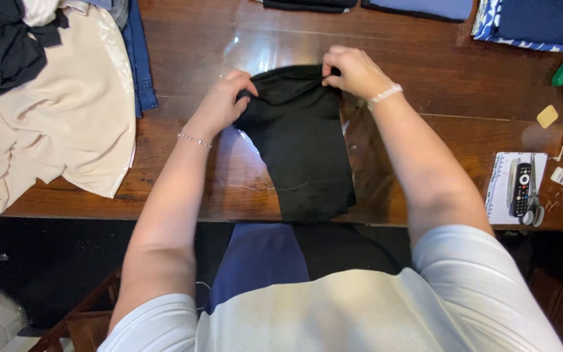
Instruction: Folding various items of clothing including athletic shorts and denim shorts on a wooden table.
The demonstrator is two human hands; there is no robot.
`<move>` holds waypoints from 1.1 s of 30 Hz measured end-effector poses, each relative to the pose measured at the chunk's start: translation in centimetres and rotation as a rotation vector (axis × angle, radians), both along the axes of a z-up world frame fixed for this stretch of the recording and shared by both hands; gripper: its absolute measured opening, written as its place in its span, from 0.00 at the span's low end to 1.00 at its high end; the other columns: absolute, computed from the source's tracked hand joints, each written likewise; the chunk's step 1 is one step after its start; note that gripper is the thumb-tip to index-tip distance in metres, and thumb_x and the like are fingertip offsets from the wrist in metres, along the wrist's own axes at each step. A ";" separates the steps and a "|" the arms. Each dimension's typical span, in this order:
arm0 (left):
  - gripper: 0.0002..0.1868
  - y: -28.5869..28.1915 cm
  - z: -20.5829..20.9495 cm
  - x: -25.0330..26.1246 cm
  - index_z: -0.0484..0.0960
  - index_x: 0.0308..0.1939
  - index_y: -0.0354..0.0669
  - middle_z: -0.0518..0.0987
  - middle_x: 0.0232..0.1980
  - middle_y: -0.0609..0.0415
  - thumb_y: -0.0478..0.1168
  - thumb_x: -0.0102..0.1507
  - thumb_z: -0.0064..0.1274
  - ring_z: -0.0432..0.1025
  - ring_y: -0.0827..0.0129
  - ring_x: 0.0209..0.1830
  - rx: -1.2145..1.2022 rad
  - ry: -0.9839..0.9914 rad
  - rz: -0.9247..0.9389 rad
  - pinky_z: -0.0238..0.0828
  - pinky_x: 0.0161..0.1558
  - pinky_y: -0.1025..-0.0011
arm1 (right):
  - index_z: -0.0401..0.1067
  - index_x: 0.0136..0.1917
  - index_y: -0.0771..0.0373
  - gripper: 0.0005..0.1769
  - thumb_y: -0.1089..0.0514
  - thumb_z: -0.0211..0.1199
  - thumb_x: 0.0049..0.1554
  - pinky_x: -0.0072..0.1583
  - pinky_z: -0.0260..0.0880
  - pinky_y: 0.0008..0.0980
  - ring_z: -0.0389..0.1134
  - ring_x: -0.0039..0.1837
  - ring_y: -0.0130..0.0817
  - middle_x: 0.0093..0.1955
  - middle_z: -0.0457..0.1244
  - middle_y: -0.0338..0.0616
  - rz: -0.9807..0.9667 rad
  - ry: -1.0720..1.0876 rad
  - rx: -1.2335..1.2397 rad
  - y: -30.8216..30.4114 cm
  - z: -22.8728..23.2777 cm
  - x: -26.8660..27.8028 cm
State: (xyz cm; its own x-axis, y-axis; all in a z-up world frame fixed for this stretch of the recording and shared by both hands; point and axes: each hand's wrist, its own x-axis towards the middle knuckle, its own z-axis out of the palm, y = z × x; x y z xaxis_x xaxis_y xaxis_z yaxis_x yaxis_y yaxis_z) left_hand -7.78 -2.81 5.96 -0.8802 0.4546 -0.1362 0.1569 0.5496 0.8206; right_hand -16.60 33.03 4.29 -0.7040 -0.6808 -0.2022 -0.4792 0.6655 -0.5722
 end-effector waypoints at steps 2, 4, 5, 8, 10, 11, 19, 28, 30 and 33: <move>0.09 -0.4 3.6 1.5 0.80 0.47 0.43 0.75 0.56 0.49 0.26 0.68 0.52 0.75 0.55 0.53 -0.033 0.058 -0.040 0.70 0.55 0.60 | 0.71 0.47 0.58 0.11 0.59 0.74 0.61 0.49 0.64 0.44 0.67 0.48 0.43 0.48 0.65 0.41 0.007 0.005 -0.008 1.1 4.5 2.2; 0.06 -0.7 7.5 3.1 0.80 0.46 0.41 0.75 0.52 0.50 0.27 0.69 0.54 0.76 0.54 0.48 -0.068 0.118 -0.081 0.71 0.50 0.61 | 0.70 0.46 0.57 0.11 0.57 0.72 0.64 0.48 0.63 0.42 0.67 0.47 0.42 0.47 0.67 0.40 0.013 0.014 -0.016 2.1 10.0 4.9; 0.05 -0.7 9.7 4.1 0.78 0.47 0.46 0.77 0.52 0.52 0.32 0.70 0.55 0.78 0.50 0.49 -0.118 0.138 -0.064 0.75 0.49 0.56 | 0.71 0.48 0.58 0.09 0.58 0.72 0.62 0.51 0.68 0.47 0.70 0.51 0.49 0.46 0.67 0.45 -0.006 0.050 -0.070 2.5 13.2 6.6; 0.04 -0.5 16.7 6.8 0.76 0.48 0.51 0.77 0.50 0.53 0.36 0.71 0.56 0.79 0.44 0.50 -0.157 0.208 -0.085 0.78 0.46 0.50 | 0.74 0.49 0.57 0.08 0.58 0.73 0.61 0.55 0.73 0.48 0.73 0.53 0.52 0.45 0.67 0.45 -0.032 0.154 -0.156 4.6 20.7 11.0; 0.04 0.1 20.6 8.6 0.76 0.47 0.50 0.77 0.48 0.51 0.37 0.71 0.55 0.79 0.42 0.50 -0.149 0.252 -0.119 0.78 0.45 0.49 | 0.75 0.48 0.56 0.07 0.58 0.74 0.61 0.55 0.74 0.43 0.73 0.52 0.48 0.45 0.67 0.41 -0.035 0.215 -0.190 6.0 24.8 13.7; 0.03 0.5 21.9 9.3 0.77 0.46 0.45 0.74 0.47 0.50 0.35 0.72 0.56 0.75 0.48 0.44 -0.167 0.423 -0.186 0.75 0.42 0.54 | 0.73 0.45 0.60 0.11 0.59 0.76 0.60 0.52 0.72 0.38 0.71 0.49 0.42 0.44 0.67 0.43 0.009 0.311 -0.235 6.5 26.6 14.8; 0.09 2.8 31.9 14.2 0.75 0.42 0.36 0.73 0.47 0.48 0.19 0.70 0.50 0.71 0.54 0.50 -0.431 1.100 -0.268 0.80 0.58 0.60 | 0.70 0.46 0.61 0.10 0.62 0.73 0.62 0.46 0.66 0.37 0.63 0.44 0.41 0.43 0.60 0.43 0.127 0.489 -0.156 9.0 28.1 19.7; 0.14 3.1 33.0 16.5 0.73 0.44 0.39 0.70 0.43 0.48 0.18 0.60 0.46 0.69 0.56 0.42 -0.638 1.067 -0.205 0.76 0.48 0.63 | 0.69 0.46 0.63 0.13 0.66 0.75 0.62 0.48 0.69 0.38 0.63 0.47 0.43 0.44 0.60 0.45 0.155 0.708 -0.014 10.1 31.9 21.6; 0.10 2.7 32.9 16.7 0.72 0.43 0.36 0.71 0.46 0.47 0.19 0.74 0.42 0.72 0.55 0.45 -0.535 1.098 -0.205 0.80 0.64 0.61 | 0.70 0.47 0.63 0.12 0.61 0.73 0.66 0.50 0.69 0.38 0.64 0.47 0.43 0.44 0.59 0.45 0.153 0.764 0.006 10.5 32.6 21.9; 0.05 2.4 32.7 17.6 0.69 0.44 0.30 0.76 0.50 0.41 0.23 0.72 0.48 0.76 0.43 0.60 -0.275 0.902 -0.217 0.78 0.59 0.53 | 0.70 0.41 0.66 0.14 0.67 0.74 0.64 0.49 0.66 0.34 0.63 0.44 0.38 0.43 0.63 0.46 0.089 0.628 -0.230 11.0 32.6 22.8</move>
